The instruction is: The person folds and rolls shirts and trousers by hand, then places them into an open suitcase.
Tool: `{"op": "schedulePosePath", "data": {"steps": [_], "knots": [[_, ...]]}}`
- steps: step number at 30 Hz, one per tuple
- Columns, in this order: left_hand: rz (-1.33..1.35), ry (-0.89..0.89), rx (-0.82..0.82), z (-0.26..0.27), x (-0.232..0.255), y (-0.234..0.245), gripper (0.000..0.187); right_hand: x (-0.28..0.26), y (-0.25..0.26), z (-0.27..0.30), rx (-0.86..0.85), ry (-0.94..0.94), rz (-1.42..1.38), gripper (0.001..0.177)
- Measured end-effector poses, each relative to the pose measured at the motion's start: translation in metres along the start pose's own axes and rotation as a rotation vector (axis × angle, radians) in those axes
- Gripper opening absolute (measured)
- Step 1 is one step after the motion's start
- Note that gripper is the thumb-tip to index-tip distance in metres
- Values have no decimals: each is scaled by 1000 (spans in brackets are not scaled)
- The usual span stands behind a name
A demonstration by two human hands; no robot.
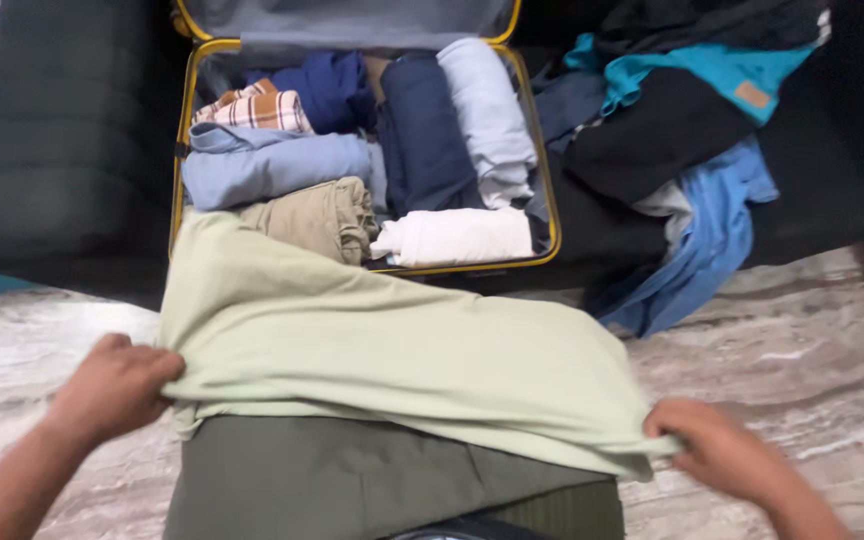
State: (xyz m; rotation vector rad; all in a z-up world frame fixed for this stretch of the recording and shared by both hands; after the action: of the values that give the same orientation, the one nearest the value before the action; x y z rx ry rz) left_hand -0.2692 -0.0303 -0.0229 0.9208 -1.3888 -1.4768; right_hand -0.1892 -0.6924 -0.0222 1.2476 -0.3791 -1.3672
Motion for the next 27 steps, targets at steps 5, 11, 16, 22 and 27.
{"op": "schedulePosePath", "data": {"steps": [5, 11, 16, 22, 27], "knots": [[176, 94, -9, 14, -6, -42, 23, -12, -49, 32, -242, -99, -114, 37], [815, 388, 269, 5, -96, -47, 21, 3, 22, 2, 251, -107, -210, 24], [532, 546, 741, -39, -120, -26, 70, -50, 34, -70, 568, -91, -40, 53], [303, 652, 699, -83, -57, -43, 80, -60, -28, -117, 525, -149, 5, 58], [453, 742, 667, -67, -28, -13, 58, -27, -37, -110, 546, -221, -245, 57]]}}
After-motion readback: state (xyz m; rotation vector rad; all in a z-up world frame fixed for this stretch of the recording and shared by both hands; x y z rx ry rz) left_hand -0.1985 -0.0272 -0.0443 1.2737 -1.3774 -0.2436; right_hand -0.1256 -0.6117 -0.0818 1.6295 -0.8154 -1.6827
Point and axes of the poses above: each hand's wrist, its own z-axis away from the middle knuckle, its own y-axis out of the back of the hand, x = y × z, the point moved 9 cm from there along -z, towards the middle knuckle, and after that the axes turned 8 degrees about -y, right-handed, at the moved point
